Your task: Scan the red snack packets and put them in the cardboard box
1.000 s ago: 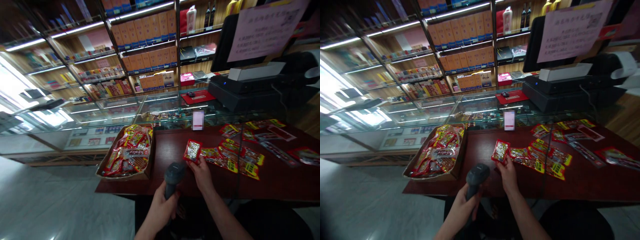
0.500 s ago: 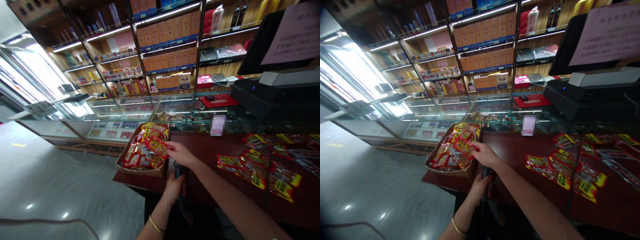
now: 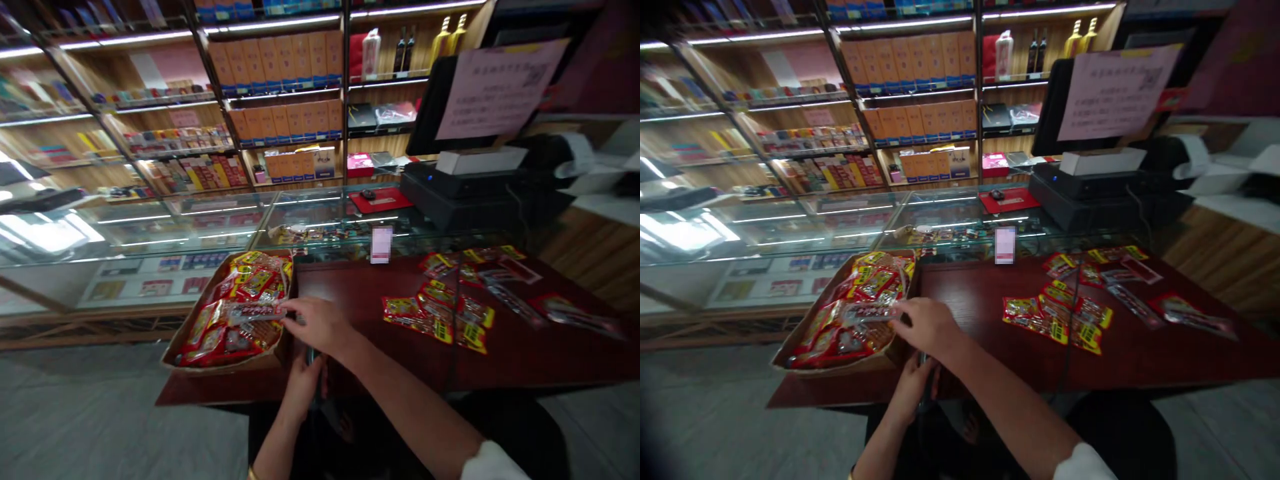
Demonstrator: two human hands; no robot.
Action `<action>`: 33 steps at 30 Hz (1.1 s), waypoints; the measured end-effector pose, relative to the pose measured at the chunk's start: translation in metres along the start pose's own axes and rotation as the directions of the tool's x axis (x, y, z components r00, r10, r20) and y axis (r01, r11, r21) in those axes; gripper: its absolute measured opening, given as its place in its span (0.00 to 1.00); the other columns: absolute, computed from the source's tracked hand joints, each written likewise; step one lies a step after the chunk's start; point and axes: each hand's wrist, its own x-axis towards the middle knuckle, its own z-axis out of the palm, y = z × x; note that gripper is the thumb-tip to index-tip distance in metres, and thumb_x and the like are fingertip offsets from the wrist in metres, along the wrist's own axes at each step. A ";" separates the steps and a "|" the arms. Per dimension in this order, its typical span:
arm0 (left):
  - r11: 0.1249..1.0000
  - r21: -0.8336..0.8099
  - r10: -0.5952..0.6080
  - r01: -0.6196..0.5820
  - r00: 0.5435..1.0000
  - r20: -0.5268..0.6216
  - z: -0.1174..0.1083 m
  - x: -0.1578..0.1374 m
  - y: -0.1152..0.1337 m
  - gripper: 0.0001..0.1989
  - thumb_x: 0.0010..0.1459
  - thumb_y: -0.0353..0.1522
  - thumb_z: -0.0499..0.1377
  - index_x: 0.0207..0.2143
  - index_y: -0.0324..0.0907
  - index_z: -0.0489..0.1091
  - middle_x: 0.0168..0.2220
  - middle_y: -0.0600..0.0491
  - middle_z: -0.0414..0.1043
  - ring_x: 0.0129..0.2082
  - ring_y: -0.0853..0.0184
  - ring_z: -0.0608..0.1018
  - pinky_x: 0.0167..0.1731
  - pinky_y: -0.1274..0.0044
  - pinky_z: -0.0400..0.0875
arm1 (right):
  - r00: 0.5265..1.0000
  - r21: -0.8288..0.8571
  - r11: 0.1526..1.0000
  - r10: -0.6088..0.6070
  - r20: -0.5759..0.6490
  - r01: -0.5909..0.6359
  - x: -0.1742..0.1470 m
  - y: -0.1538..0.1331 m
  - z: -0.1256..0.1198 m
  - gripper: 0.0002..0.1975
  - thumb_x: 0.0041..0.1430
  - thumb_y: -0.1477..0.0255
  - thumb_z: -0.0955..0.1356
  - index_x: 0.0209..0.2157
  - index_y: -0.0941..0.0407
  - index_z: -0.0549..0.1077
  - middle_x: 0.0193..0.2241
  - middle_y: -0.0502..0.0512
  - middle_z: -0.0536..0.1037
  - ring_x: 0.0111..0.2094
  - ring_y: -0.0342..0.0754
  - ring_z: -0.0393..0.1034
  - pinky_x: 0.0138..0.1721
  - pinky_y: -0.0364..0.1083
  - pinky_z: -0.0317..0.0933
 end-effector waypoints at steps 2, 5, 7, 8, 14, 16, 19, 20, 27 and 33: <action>1.000 0.013 -0.006 0.006 1.000 0.018 0.002 0.004 -0.001 0.21 0.63 0.44 0.66 0.49 0.39 0.71 0.27 0.58 0.75 0.18 0.70 0.74 0.18 0.79 0.71 | 0.953 -0.073 0.957 0.268 -0.140 -0.280 -0.035 0.054 -0.028 0.19 0.70 0.69 0.65 0.59 0.52 0.77 0.57 0.58 0.81 0.58 0.53 0.75 0.62 0.51 0.65; 1.000 0.010 0.001 -0.001 1.000 0.020 0.005 0.005 0.001 0.28 0.52 0.49 0.69 0.47 0.41 0.69 0.17 0.65 0.68 0.10 0.73 0.66 0.10 0.83 0.59 | 0.779 -0.300 0.719 0.584 -0.228 -0.627 -0.092 0.132 -0.067 0.25 0.69 0.73 0.63 0.65 0.61 0.71 0.65 0.70 0.73 0.67 0.63 0.65 0.66 0.61 0.58; 1.000 0.007 0.008 -0.008 1.000 0.013 0.007 0.002 0.004 0.28 0.50 0.48 0.69 0.47 0.42 0.68 0.17 0.65 0.69 0.10 0.73 0.66 0.10 0.83 0.59 | 0.715 -0.406 0.611 0.676 -0.179 -0.680 -0.122 0.168 -0.085 0.29 0.68 0.70 0.65 0.68 0.63 0.67 0.68 0.72 0.69 0.70 0.69 0.60 0.67 0.70 0.53; 1.000 0.009 0.012 -0.012 1.000 0.011 0.008 0.001 0.006 0.28 0.50 0.48 0.69 0.47 0.42 0.68 0.17 0.65 0.69 0.10 0.73 0.67 0.10 0.83 0.59 | 0.708 -0.444 0.595 0.693 -0.136 -0.669 -0.132 0.180 -0.091 0.30 0.68 0.68 0.66 0.68 0.62 0.66 0.68 0.72 0.68 0.71 0.70 0.58 0.68 0.73 0.49; 0.999 0.023 0.039 -0.039 0.999 -0.010 0.010 -0.005 0.013 0.26 0.53 0.46 0.68 0.49 0.40 0.69 0.19 0.64 0.70 0.11 0.73 0.68 0.11 0.83 0.61 | 0.827 -0.360 0.756 0.554 -0.095 -0.547 -0.141 0.193 -0.098 0.30 0.58 0.73 0.73 0.63 0.54 0.72 0.59 0.67 0.78 0.63 0.64 0.70 0.68 0.70 0.50; 0.998 0.028 0.051 -0.051 0.999 -0.011 0.010 -0.005 0.012 0.27 0.53 0.46 0.68 0.49 0.40 0.69 0.18 0.64 0.70 0.11 0.73 0.67 0.11 0.83 0.61 | 0.827 -0.119 0.826 0.522 -0.210 -0.552 -0.133 0.186 -0.086 0.23 0.57 0.74 0.73 0.55 0.54 0.78 0.52 0.63 0.82 0.55 0.60 0.76 0.60 0.60 0.63; 0.996 0.038 0.078 -0.078 0.997 0.007 0.010 -0.009 0.007 0.28 0.51 0.47 0.69 0.48 0.41 0.69 0.18 0.65 0.68 0.11 0.74 0.66 0.11 0.83 0.60 | 0.624 0.610 0.642 0.726 -0.288 -0.465 -0.119 0.168 -0.053 0.09 0.56 0.70 0.73 0.40 0.53 0.81 0.38 0.54 0.84 0.40 0.53 0.78 0.43 0.49 0.71; 0.995 0.039 0.092 -0.092 0.996 0.019 0.011 -0.013 0.006 0.27 0.51 0.47 0.69 0.46 0.41 0.69 0.18 0.65 0.67 0.10 0.74 0.65 0.11 0.83 0.60 | 0.549 0.821 0.451 0.809 -0.210 -0.350 -0.116 0.161 -0.040 0.07 0.56 0.68 0.74 0.38 0.53 0.80 0.34 0.53 0.84 0.36 0.51 0.78 0.37 0.47 0.71; 0.979 0.100 0.167 -0.179 0.979 0.117 0.020 -0.061 0.020 0.19 0.57 0.46 0.67 0.38 0.42 0.69 0.18 0.64 0.65 0.12 0.76 0.64 0.15 0.84 0.58 | 0.526 0.994 -0.096 0.849 0.050 0.060 -0.104 0.125 0.027 0.03 0.56 0.71 0.73 0.31 0.53 0.75 0.30 0.49 0.85 0.32 0.47 0.80 0.39 0.47 0.78; 0.987 0.108 0.108 -0.120 0.988 0.109 0.025 -0.078 0.031 0.21 0.57 0.48 0.66 0.42 0.42 0.69 0.16 0.65 0.62 0.11 0.75 0.62 0.13 0.84 0.55 | 0.582 0.945 -0.169 0.813 -0.027 0.280 -0.108 0.115 0.055 0.12 0.51 0.71 0.79 0.28 0.51 0.72 0.33 0.44 0.85 0.39 0.47 0.82 0.57 0.58 0.73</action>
